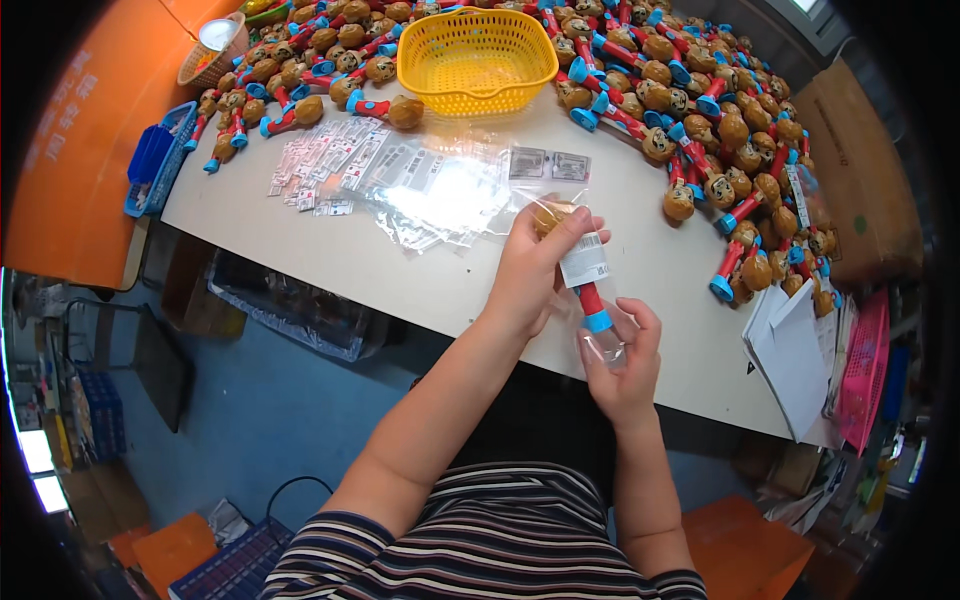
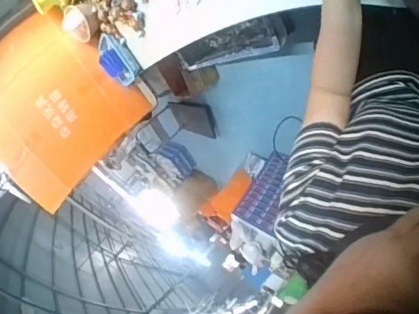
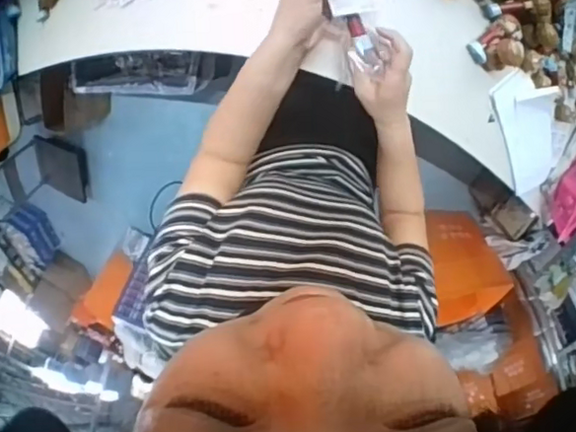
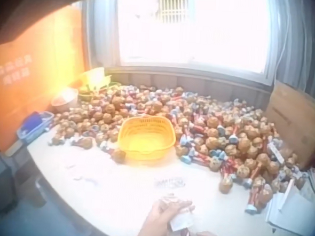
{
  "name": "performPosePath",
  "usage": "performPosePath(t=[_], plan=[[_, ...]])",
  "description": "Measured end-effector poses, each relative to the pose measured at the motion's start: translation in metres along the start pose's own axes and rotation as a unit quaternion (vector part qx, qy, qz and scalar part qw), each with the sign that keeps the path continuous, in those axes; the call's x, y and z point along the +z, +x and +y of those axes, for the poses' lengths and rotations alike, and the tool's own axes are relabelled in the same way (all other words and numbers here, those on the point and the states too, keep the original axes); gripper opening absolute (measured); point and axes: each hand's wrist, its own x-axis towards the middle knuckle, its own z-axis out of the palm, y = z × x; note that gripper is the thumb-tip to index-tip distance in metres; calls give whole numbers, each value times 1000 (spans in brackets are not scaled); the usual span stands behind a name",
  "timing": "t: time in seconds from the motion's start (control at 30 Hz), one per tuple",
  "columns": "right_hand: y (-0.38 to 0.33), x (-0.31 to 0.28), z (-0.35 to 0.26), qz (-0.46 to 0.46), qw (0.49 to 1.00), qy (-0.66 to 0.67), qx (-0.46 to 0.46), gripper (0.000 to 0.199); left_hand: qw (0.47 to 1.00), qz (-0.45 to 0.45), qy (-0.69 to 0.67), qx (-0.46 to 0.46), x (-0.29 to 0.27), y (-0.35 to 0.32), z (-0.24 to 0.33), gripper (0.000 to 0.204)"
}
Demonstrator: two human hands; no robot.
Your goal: Packaging small toys into plastic bags and sealing them with instruction cards.
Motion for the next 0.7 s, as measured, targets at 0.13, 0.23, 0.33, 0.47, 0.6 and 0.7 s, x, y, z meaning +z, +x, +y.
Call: performPosePath(t=[0.13, 0.23, 0.33, 0.47, 0.6, 0.7], plan=[[0, 2, -11, -25, 992, 117, 34, 53, 987, -115, -112, -12, -1, -7, 2, 47], [1, 4, -5, -18, 990, 136, 28, 50, 971, -173, -164, -15, -7, -7, -9, 44], [4, 9, -4, -14, 997, 76, -15, 48, 971, -176, -159, -25, -15, -8, -13, 49], [9, 8, -2, 0, 997, -60, -50, 47, 991, -73, -112, -19, -35, -8, -9, 67], [11, 11, -6, -44, 995, -91, 0, 47, 999, 28, -8, 43, -13, -5, 15, 73], [14, 17, -6, -36, 998, -53, -21, 51, 999, 29, 40, 22, -25, 9, 8, 66]])
